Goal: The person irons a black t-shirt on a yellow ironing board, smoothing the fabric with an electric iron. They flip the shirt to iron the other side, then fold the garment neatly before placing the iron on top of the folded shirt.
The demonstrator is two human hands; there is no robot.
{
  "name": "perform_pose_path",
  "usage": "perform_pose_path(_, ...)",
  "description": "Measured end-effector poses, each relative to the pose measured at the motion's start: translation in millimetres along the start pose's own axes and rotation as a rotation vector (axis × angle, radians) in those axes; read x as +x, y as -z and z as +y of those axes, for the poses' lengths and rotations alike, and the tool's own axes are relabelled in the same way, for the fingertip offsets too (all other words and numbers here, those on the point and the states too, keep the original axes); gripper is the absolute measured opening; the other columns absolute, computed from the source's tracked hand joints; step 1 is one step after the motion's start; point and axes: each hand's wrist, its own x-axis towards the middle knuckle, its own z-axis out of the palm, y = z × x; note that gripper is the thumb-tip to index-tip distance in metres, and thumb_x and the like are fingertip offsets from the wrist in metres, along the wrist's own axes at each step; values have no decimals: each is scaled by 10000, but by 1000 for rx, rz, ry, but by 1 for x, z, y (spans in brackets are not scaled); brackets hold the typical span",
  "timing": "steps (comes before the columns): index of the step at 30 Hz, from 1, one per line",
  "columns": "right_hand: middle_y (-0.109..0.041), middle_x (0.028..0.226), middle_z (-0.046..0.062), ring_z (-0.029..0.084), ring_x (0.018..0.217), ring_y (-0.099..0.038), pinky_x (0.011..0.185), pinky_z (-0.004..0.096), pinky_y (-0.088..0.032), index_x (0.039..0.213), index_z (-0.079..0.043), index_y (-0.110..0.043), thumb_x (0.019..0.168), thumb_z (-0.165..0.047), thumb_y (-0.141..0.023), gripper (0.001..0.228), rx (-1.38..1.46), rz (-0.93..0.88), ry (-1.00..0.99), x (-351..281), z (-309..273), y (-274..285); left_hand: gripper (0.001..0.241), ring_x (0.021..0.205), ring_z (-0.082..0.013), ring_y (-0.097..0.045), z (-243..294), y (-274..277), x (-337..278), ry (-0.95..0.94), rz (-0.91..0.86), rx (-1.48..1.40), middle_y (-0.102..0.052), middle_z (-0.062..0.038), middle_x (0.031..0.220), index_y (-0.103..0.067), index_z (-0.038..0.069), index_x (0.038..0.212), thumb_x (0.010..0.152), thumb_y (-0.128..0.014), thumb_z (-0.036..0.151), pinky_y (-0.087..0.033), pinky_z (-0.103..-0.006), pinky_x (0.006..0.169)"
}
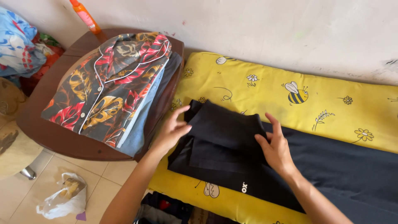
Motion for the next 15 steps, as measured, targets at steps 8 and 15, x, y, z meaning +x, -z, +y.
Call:
perform_pose_path(8,-794,924,118,416,996,-730,903,550,-568,1508,-411,-442,1010,-307,-553,520,-214,37,35,-40,-4,-12,720,666,-98,-640,32,-10,-51,31,98,11,-745,-62,763,-534,123,1490,828,-816,80,-514,-194,636)
perform_pose_path(15,-771,881,55,353,890,-756,826,519,-601,1479,-397,-472,960,-421,-595,534,-354,36,121,-38,28,17,721,951,-338,-738,99,-52,-61,196,9,938,-796,-34,930,-433,284,1515,864,-741,240,-556,-473,845)
